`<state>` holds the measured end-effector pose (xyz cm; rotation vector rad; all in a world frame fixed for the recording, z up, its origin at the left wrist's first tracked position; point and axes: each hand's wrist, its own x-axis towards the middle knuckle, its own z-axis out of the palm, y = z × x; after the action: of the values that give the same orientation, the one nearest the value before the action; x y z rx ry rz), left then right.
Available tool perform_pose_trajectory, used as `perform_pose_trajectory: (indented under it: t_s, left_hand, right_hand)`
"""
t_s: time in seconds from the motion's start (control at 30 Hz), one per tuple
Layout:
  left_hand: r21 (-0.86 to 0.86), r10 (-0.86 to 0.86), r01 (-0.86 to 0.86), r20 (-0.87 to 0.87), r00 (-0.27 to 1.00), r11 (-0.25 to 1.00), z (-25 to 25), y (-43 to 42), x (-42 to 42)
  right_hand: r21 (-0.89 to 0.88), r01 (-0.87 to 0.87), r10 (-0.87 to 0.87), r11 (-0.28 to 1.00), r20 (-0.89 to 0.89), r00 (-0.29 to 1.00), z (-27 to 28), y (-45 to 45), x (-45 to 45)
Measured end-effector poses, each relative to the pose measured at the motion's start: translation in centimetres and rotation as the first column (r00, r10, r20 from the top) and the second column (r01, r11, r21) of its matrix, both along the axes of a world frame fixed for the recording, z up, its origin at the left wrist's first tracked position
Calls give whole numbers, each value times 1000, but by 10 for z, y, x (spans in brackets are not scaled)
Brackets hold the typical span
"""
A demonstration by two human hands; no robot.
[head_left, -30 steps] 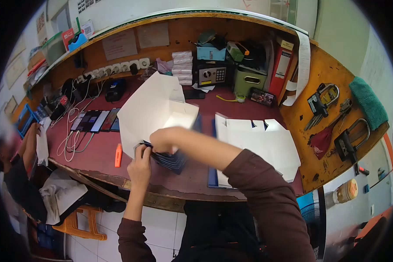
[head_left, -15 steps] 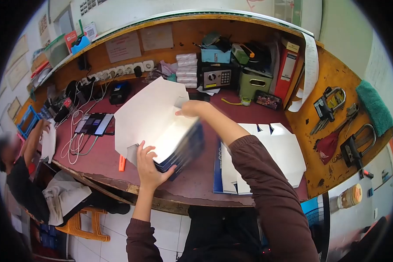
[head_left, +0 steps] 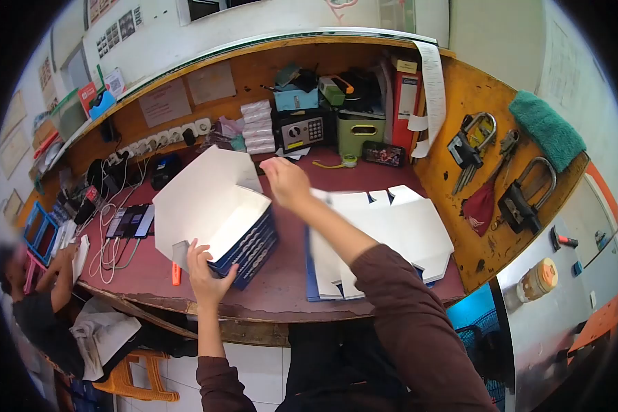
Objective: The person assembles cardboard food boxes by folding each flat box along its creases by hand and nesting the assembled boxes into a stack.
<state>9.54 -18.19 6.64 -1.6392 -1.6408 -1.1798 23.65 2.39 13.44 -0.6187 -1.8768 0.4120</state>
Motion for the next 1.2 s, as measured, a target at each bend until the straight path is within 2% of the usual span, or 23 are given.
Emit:
perform_pose_trajectory:
  t_s: [0.03, 0.1, 0.17, 0.23, 0.3, 0.33, 0.4, 0.43, 0.47, 0.5, 0.57, 0.6, 0.67, 0.7, 0.77, 0.83, 0.9, 0.93, 1.03, 1.07, 1.1, 1.17, 1.2]
  left_hand:
    - [4, 21, -21, -2, 1000, 1000, 0, -2, -2]
    - [-11, 11, -11, 34, 999, 1000, -3, -5, -5]
    - [-34, 22, -20, 63, 998, 999, -4, -5, -5]
    - [-89, 51, -47, 44, 998, 995, -3, -9, 0]
    - [199, 143, -169, 137, 980, 965, 5, -11, 31]
    - [246, 207, -239, 147, 967, 939, 7, -9, 55]
    - [240, -40, 30, 37, 999, 970, 1, 15, 102]
    - [-44, -250, 249, -20, 968, 967, 10, 25, 132]
    - [-309, -432, 437, 87, 897, 845, 11, 37, 162]
    - [-438, -595, 552, 49, 803, 709, 9, 51, 191]
    - [-589, -607, 485, -12, 794, 646, -25, 77, 217]
    - [-584, -606, 485, -15, 796, 651, -28, 84, 216]
    - [-753, -625, 491, 137, 768, 439, -27, 98, 213]
    - [-754, -629, 491, 134, 766, 437, -17, 101, 210]
    - [-793, -610, 561, 326, 722, 240, 0, 104, 202]
    - [-738, -618, 624, 371, 694, 257, 5, 111, 200]
    - [-667, -591, 629, 336, 733, 400, 22, 112, 199]
    - [-548, -604, 655, 307, 735, 519, 31, 108, 196]
    - [-238, -484, 679, 543, 686, 695, 75, 84, 179]
    - [-96, -468, 661, 632, 618, 744, 77, 78, 174]
    - [110, -481, 633, 751, 452, 766, 79, 72, 177]
    - [324, -540, 522, 772, 336, 789, 85, 54, 192]
    - [411, -579, 496, 777, 248, 765, 76, 51, 195]
  right_hand:
    - [1, 3, -3, 1000, 1, 1000, 2, -9, 17]
    - [-118, -178, 162, 977, -129, 978, 6, -29, 62]
    - [-126, -361, 309, 924, -307, 900, -5, -47, 107]
    - [-156, -334, 269, 930, -333, 904, -14, -67, 156]
    - [-261, -296, 150, 919, -464, 873, -29, -83, 196]
    - [-327, -245, 63, 913, -480, 875, -32, -92, 215]
    - [-406, -193, -29, 893, -481, 876, -43, -108, 231]
    - [-436, -197, -68, 878, -522, 850, -49, -114, 234]
    - [-461, -204, -105, 864, -560, 822, -52, -119, 237]
    - [-461, -205, -100, 864, -554, 826, -55, -125, 238]
    - [-465, -273, -1, 842, -507, 862, -59, -138, 235]
    - [-474, -271, 50, 838, -428, 902, -59, -146, 238]
    - [-493, -324, 198, 807, -291, 936, -55, -159, 248]
    - [-492, -322, 194, 809, -293, 936, -57, -163, 251]
    - [-564, -392, 326, 727, -219, 920, -60, -170, 255]
    - [-577, -386, 337, 720, -195, 921, -58, -168, 247]
    - [-595, -126, 224, 794, 93, 970, -60, -164, 236]
    - [-528, -73, 186, 846, 164, 969, -64, -163, 234]
    - [-616, -109, 232, 780, 123, 965, -73, -163, 228]
    - [-663, -158, 291, 732, 94, 952, -74, -162, 225]
    - [-667, -155, 286, 729, 91, 954, -73, -164, 218]
    - [-763, -532, 304, 366, -442, 844, -70, -168, 198]
    - [-685, -674, 237, 277, -631, 739, -70, -168, 190]
